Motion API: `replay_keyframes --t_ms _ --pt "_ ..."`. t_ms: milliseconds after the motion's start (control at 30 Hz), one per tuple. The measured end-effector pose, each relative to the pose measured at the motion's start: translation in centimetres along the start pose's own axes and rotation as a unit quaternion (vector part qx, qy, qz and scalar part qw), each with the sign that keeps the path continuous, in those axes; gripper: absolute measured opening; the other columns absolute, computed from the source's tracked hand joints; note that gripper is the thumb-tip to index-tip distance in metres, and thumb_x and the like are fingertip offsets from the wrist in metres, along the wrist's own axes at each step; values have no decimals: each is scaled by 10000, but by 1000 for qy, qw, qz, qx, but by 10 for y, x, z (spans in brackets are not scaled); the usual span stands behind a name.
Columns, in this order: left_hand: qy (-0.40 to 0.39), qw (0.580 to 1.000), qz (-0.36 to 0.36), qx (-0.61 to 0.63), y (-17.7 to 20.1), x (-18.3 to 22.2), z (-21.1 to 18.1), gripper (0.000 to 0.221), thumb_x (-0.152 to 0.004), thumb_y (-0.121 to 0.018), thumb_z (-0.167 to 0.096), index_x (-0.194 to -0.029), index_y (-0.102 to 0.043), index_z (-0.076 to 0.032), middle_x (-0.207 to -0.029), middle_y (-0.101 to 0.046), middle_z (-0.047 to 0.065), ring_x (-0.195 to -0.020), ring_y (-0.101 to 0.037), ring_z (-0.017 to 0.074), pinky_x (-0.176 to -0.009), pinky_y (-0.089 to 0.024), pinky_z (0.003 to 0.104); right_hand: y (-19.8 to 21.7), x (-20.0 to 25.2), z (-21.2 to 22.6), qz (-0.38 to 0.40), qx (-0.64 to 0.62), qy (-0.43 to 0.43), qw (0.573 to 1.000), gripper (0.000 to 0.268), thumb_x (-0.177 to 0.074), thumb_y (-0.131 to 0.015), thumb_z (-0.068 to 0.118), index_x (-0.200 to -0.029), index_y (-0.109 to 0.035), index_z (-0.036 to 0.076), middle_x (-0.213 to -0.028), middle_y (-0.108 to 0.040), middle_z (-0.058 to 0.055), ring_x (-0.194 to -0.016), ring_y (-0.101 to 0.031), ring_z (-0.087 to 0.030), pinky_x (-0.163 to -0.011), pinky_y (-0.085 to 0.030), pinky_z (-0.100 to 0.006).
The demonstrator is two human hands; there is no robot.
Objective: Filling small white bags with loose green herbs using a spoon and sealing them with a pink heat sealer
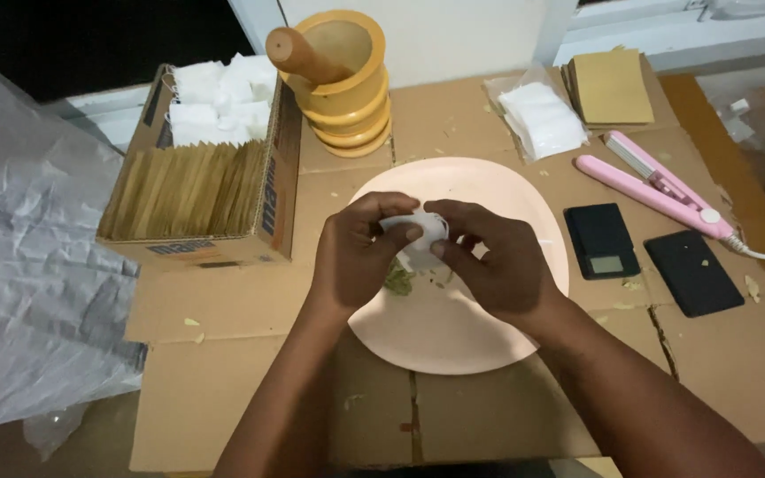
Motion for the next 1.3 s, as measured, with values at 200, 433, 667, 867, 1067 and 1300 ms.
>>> replay_keyframes --t_ms 200,433,667,867,1067,1300 --pt "18 990 56 125 -15 9 7 668 -778 -837 -106 -1385 -568 -26 -891 -668 143 -859 -593 179 -770 -534 351 9 -2 -3 -54 -41 -11 998 338 -859 -768 -53 -1185 -699 10 -935 -731 -145 -779 -687 -221 -638 -570 -323" --pt "30 992 38 117 -2 13 13 508 -847 -763 -2 -1328 -615 -62 -850 -699 156 -810 -616 196 -749 -532 357 3 1 -10 -63 -91 -107 988 432 -837 -734 -105 -1256 -673 -18 -878 -711 -131 -793 -608 -159 -664 -530 -260" --pt "54 996 49 60 -10 12 19 486 -814 -775 -44 -1277 -632 -59 -971 -744 152 -906 -710 235 -771 -562 335 2 4 -21 -40 -105 -76 991 452 -870 -710 -120 -1299 -620 -6 -967 -746 -147 -866 -623 -159 -742 -523 -300" --pt "37 999 23 24 -5 12 25 365 -849 -745 -87 -1206 -668 -62 -932 -743 134 -887 -695 216 -759 -568 356 -1 5 -17 -17 -94 -55 994 468 -852 -724 -127 -1290 -627 5 -965 -752 -130 -864 -652 -165 -737 -522 -296" --pt "46 997 40 56 -14 16 21 431 -833 -784 -115 -1238 -647 -60 -982 -734 131 -928 -672 219 -821 -559 375 3 4 -23 -20 -75 -45 996 480 -853 -723 -144 -1301 -616 -7 -930 -747 -139 -850 -680 -176 -711 -509 -291" --pt "97 994 25 -31 -3 11 9 275 -866 -710 -113 -1120 -682 -12 -890 -722 168 -789 -704 263 -726 -580 397 16 -1 -13 -37 -50 -33 998 427 -836 -734 -117 -1241 -655 -4 -948 -746 -157 -843 -684 -246 -728 -546 -373"
Point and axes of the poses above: each hand's wrist, its own x-axis away from the middle knuckle, its own y-axis out of the back of the hand, z = x × y, the point moved 6 cm from there along -x, towards the middle knuckle
